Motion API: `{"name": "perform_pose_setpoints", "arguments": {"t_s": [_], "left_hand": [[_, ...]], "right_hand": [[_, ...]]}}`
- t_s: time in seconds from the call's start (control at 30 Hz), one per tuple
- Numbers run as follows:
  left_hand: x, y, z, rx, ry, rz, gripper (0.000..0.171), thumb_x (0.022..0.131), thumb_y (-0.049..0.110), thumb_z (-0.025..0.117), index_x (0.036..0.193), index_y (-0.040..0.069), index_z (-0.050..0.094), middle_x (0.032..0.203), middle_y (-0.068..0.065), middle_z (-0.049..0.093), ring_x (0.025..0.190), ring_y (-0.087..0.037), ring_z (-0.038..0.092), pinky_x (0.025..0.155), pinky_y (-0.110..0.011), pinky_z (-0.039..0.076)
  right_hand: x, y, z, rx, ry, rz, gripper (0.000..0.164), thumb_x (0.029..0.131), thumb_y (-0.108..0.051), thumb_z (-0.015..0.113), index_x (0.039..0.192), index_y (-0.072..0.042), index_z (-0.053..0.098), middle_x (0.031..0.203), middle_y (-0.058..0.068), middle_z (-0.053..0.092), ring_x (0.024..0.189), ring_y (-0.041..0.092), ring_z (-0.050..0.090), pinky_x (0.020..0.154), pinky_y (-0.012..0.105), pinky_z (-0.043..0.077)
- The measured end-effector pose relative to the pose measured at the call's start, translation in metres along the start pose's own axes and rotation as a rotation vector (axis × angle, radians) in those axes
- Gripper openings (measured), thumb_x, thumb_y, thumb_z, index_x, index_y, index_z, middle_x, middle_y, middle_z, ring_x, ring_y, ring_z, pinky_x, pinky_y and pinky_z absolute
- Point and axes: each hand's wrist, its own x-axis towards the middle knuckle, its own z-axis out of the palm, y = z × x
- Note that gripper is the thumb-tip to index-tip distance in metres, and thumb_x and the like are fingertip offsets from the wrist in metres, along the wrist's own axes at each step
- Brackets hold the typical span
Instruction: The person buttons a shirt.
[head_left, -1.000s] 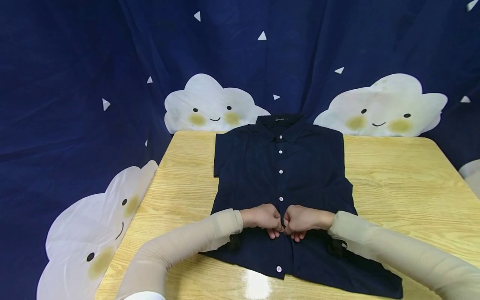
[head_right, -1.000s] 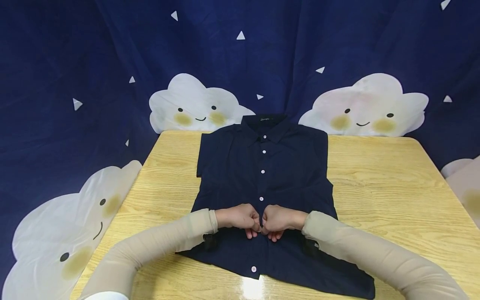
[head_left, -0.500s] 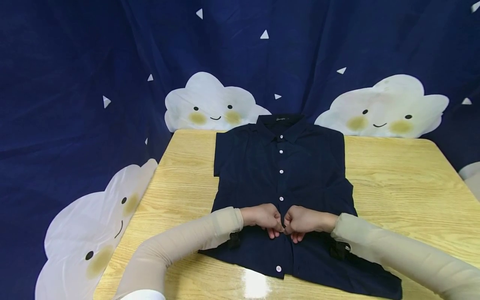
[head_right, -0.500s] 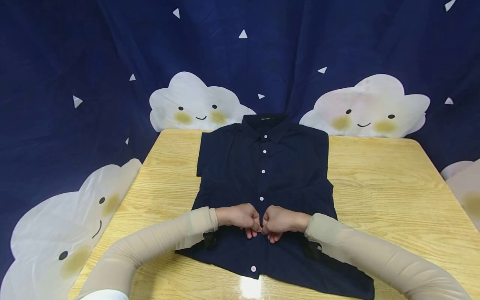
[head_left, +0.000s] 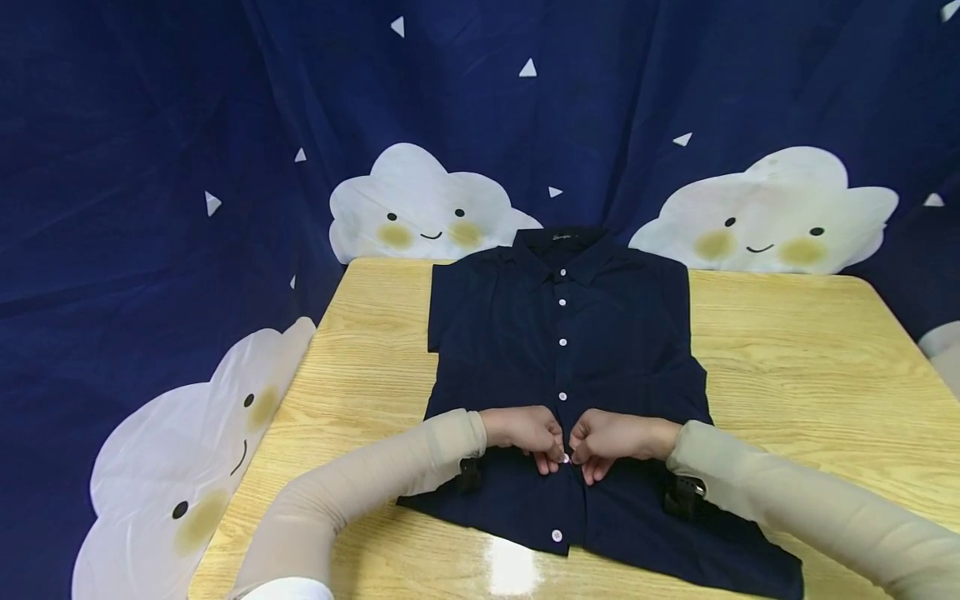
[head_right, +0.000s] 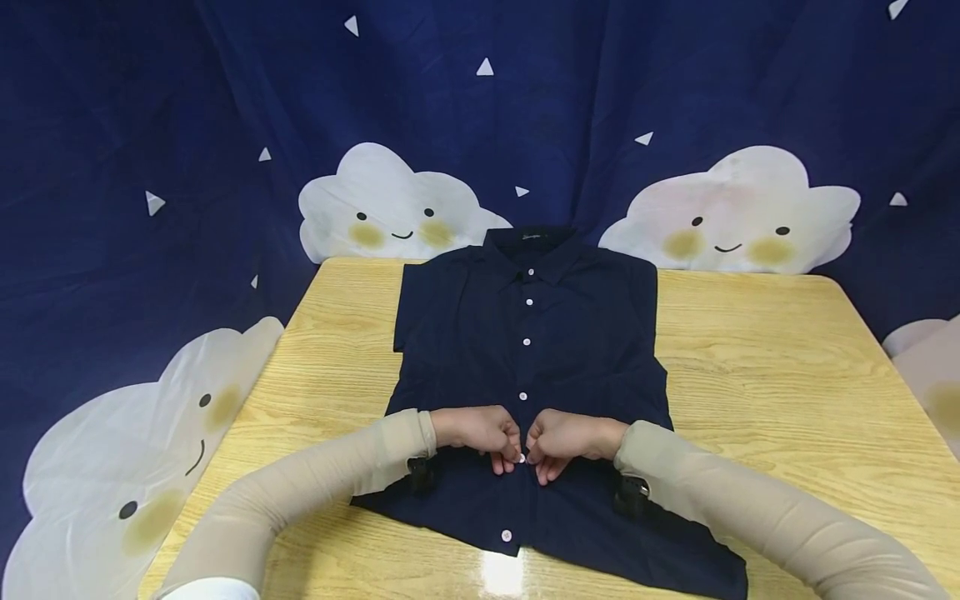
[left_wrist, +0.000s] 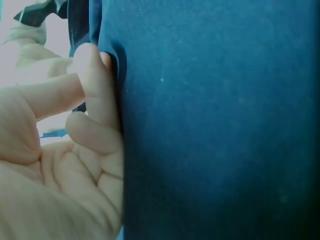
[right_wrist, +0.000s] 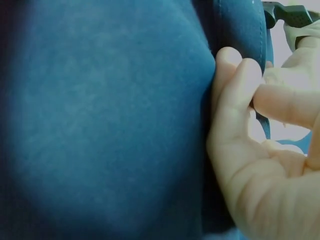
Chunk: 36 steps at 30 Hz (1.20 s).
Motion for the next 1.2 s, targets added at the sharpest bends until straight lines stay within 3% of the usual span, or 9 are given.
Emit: {"name": "perform_pose_setpoints", "arguments": {"t_s": [0.23,0.77,0.87,1.07,1.2], "left_hand": [[0.001,-0.002,-0.004,-0.027,-0.021,-0.006,0.017,0.087,0.005,0.062,0.07,0.006,0.065,0.061,0.0,0.065,0.054,-0.006,0.06,0.048,-0.021,0.031],[0.0,-0.006,0.004,-0.075,0.05,0.015,0.018,0.085,0.002,0.062,0.066,0.004,0.064,0.058,-0.002,0.064,0.049,-0.007,0.058,0.044,-0.02,0.029],[0.001,-0.005,0.006,-0.075,0.072,0.013,0.021,0.082,0.001,0.06,0.062,0.006,0.062,0.057,-0.002,0.063,0.047,-0.007,0.057,0.042,-0.019,0.029],[0.001,-0.002,0.007,-0.022,0.097,-0.014,0.028,0.083,0.004,0.061,0.056,0.009,0.057,0.056,-0.003,0.063,0.045,-0.007,0.057,0.041,-0.02,0.029],[0.001,-0.002,0.007,-0.02,0.098,-0.014,0.027,0.083,0.002,0.06,0.057,0.008,0.056,0.057,-0.003,0.064,0.046,-0.007,0.058,0.042,-0.02,0.029]], "right_hand": [[-0.001,0.001,-0.002,0.041,0.003,-0.013,0.014,0.084,0.005,0.056,0.069,0.003,0.058,0.061,0.011,0.063,0.053,0.011,0.06,0.05,0.02,0.049],[-0.002,0.007,0.0,0.138,0.029,-0.022,0.007,0.083,-0.001,0.062,0.079,0.005,0.061,0.065,0.009,0.065,0.058,0.011,0.063,0.053,0.021,0.05],[-0.002,0.007,0.0,0.142,0.027,-0.017,0.009,0.083,-0.004,0.063,0.078,0.004,0.062,0.067,0.009,0.065,0.058,0.012,0.063,0.054,0.022,0.051],[0.0,0.008,-0.004,0.115,-0.022,-0.035,0.011,0.082,0.006,0.05,0.085,0.007,0.061,0.074,0.011,0.065,0.062,0.013,0.064,0.058,0.024,0.053],[0.001,0.008,-0.004,0.061,-0.024,-0.06,0.007,0.085,0.006,0.054,0.082,0.007,0.06,0.071,0.011,0.064,0.061,0.013,0.064,0.057,0.024,0.052]]}}
